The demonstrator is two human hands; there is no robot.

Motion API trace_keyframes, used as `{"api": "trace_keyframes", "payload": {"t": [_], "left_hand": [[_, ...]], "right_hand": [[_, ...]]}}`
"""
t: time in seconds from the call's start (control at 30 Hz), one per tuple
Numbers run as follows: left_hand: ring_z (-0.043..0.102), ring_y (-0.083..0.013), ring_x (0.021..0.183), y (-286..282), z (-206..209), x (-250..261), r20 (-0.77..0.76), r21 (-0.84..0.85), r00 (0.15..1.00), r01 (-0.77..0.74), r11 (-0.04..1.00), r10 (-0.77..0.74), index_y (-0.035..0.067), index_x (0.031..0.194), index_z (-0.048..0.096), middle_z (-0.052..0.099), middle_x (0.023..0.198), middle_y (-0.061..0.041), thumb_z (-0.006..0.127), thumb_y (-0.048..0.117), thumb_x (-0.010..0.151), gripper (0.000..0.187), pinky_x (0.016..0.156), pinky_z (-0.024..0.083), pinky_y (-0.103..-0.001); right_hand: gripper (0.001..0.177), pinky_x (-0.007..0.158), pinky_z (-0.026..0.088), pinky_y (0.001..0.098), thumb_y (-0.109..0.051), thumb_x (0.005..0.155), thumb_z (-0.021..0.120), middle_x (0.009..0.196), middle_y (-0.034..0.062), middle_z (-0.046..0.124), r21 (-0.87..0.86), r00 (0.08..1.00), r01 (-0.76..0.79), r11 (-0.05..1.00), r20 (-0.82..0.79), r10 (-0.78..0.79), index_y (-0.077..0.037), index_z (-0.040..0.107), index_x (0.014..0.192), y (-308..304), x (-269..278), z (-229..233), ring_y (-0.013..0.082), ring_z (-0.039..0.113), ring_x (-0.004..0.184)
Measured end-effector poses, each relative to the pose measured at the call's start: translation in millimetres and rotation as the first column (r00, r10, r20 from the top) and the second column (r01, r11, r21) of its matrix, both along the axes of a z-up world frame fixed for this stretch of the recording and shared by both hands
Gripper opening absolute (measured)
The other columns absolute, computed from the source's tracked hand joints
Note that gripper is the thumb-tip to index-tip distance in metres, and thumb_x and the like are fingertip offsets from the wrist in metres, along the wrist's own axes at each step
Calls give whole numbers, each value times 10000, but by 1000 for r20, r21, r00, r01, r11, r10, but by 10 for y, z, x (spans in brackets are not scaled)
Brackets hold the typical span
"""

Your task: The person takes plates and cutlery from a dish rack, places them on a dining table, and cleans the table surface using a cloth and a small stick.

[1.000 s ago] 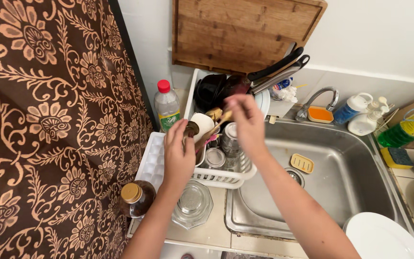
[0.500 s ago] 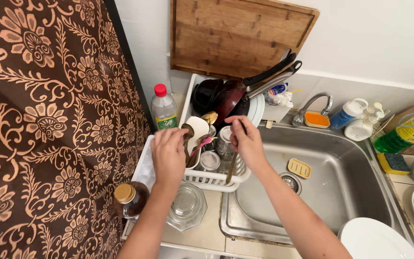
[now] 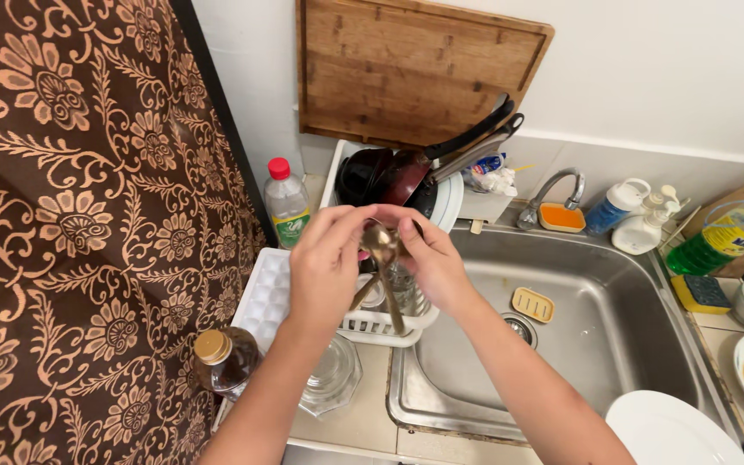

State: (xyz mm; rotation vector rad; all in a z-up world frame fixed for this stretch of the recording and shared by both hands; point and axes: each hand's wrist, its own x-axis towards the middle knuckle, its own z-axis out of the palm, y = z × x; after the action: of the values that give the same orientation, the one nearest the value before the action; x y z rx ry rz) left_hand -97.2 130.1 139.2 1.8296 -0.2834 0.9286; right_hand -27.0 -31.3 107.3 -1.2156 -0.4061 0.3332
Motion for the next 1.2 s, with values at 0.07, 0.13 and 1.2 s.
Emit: {"api": "trace_keyframes", "payload": {"t": [0.07,0.13,1.2], "left_hand": [[703,-194,902,-69,-49,39,-18,-12,999,32,999,-32,51,1164,736,698,1074,-83,637,-4,984,213,747,573,-320],[704,-184,898,-110,-124,94,-36,-25,997,63,998,-64,49,1164,739,701,1092,-80,644,7,986,206,741,574,-310],[669,-347,904,276,-476,515,-196,564,934,-140,813,297,85,943,784,692,966,-119,718,112,893,87,783,530,-468]], "right_hand": [[437,912,595,406,-326,1066,429,1186,44,669,113,993,-104,988,-35,108,-43,551,1376,-39,-23,-52,176,666,1065],[439,853,634,461,-334,1068,431,1122,67,665,226,974,-201,953,-57,219,-49,534,1386,-78,-12,-154,204,670,1000],[303,488,391,271,-276,1065,486,818,0,494,-118,952,24,993,-300,-59,-26,625,1168,-827,-151,-482,121,459,653]]}}
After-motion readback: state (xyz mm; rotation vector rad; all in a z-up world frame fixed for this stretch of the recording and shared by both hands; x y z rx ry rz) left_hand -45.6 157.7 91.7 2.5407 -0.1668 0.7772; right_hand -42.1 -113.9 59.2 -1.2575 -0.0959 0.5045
